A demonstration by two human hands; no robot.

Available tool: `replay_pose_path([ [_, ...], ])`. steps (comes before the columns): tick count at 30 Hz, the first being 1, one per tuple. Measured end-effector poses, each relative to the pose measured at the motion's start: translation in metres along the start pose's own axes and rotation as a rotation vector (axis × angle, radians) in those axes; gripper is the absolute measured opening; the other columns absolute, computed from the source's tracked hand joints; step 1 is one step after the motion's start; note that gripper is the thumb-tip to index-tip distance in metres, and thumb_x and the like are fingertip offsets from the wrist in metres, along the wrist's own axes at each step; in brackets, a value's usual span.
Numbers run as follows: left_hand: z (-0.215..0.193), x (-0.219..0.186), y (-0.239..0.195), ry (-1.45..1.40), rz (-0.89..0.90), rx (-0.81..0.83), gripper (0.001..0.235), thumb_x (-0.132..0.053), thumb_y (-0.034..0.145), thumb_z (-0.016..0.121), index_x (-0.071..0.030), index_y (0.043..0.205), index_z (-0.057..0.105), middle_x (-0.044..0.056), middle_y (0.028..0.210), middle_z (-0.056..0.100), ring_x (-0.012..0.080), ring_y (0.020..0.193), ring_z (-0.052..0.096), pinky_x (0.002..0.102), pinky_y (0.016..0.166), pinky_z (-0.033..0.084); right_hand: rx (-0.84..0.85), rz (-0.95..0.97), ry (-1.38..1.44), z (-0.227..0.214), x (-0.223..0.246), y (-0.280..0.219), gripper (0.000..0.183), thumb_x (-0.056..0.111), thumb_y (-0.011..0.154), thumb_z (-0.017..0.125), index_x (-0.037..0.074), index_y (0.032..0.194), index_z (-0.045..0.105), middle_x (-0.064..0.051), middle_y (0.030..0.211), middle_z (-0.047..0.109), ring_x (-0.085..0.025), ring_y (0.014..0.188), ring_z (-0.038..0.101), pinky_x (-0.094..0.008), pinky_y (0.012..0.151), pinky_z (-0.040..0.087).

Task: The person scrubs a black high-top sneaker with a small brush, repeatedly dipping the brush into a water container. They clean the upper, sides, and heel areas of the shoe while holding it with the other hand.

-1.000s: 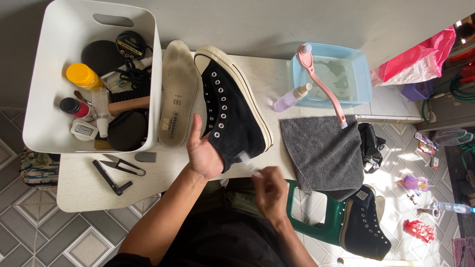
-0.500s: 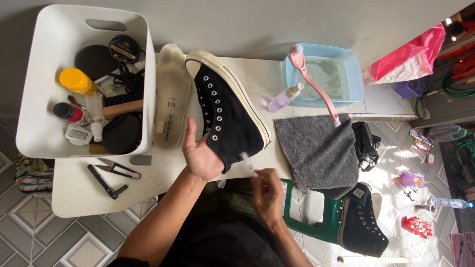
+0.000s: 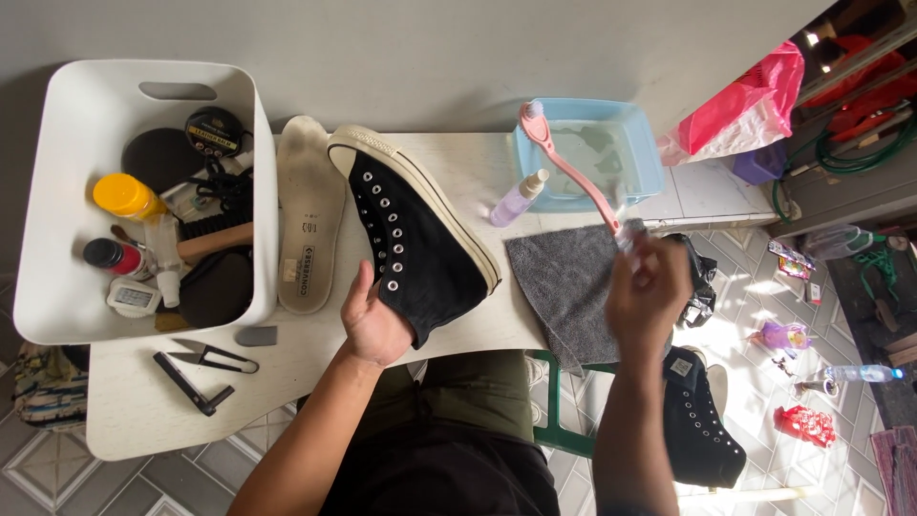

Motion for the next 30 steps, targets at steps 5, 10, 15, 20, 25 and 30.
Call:
replay_pose_path([
  [5, -0.082, 0.02, -0.002, 0.275, 0.019, 0.036, 0.056, -0.035, 0.098, 0.045, 0.0, 0.14, 0.056, 0.021, 0.145, 0.056, 0.0353, 0.135, 0.049, 0.054, 0.118, 0.03, 0.224, 0.177, -0.35, 0.025, -0.078, 0.094, 0.023, -0.005, 0.094, 0.063, -0.002, 0.114, 0.074, -0.018, 0.094, 0.063, -0.028, 0.078, 0.063, -0.037, 0.065, 0.052],
  [10, 0.022, -0.009, -0.028, 1.088, 0.087, 0.469, 0.042, -0.022, 0.104, 0.043, -0.007, 0.139, 0.063, 0.025, 0.146, 0.055, 0.0335, 0.141, 0.04, 0.048, 0.119, 0.024, 0.463, 0.304, -0.733, 0.071, -0.172, 0.127, 0.028, 0.002, 0.086, 0.066, 0.015, 0.107, 0.08, -0.01, 0.095, 0.073, -0.022, 0.065, 0.068, -0.039, 0.055, 0.051],
  [15, -0.022, 0.005, -0.015, 1.181, -0.019, 0.433, 0.042, -0.021, 0.102, 0.051, -0.003, 0.138, 0.062, 0.024, 0.142, 0.058, 0.0317, 0.136, 0.046, 0.049, 0.115, 0.03, 0.55, 0.369, -0.716, 0.079, -0.196, 0.122, 0.028, 0.006, 0.084, 0.066, 0.019, 0.105, 0.08, -0.012, 0.101, 0.073, -0.037, 0.085, 0.074, -0.05, 0.071, 0.056],
  [20, -0.065, 0.02, 0.007, 1.255, -0.129, 0.39, 0.043, -0.02, 0.1, 0.058, 0.001, 0.137, 0.06, 0.023, 0.138, 0.061, 0.0302, 0.13, 0.052, 0.05, 0.112, 0.035, 0.255, 0.218, -0.528, 0.023, -0.099, 0.098, 0.019, 0.004, 0.096, 0.064, 0.001, 0.11, 0.077, -0.019, 0.095, 0.066, -0.033, 0.085, 0.067, -0.041, 0.068, 0.056],
  [25, -0.068, 0.017, -0.002, 1.326, -0.246, 0.308, 0.046, -0.02, 0.097, 0.065, 0.005, 0.136, 0.059, 0.022, 0.135, 0.064, 0.0287, 0.125, 0.058, 0.051, 0.108, 0.04, 0.066, 0.169, -0.382, 0.002, -0.098, 0.056, 0.02, 0.004, 0.105, 0.058, -0.003, 0.119, 0.071, -0.018, 0.102, 0.057, -0.028, 0.092, 0.056, -0.037, 0.077, 0.051],
  [30, -0.063, 0.022, 0.007, 1.156, -0.192, 0.157, 0.035, -0.023, 0.104, 0.053, 0.007, 0.101, 0.072, 0.022, 0.096, 0.068, 0.024, 0.097, 0.058, 0.046, 0.095, 0.046, 0.059, 0.152, -0.301, -0.005, -0.081, 0.021, 0.022, 0.0, 0.103, 0.059, -0.005, 0.12, 0.072, -0.019, 0.097, 0.061, -0.024, 0.08, 0.054, -0.032, 0.071, 0.046],
])
Point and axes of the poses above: each hand's wrist, its own y-axis towards the middle knuckle, its own z-axis out of the palm, x = y × z, the point moved 7 cm from there along y, towards the middle knuckle
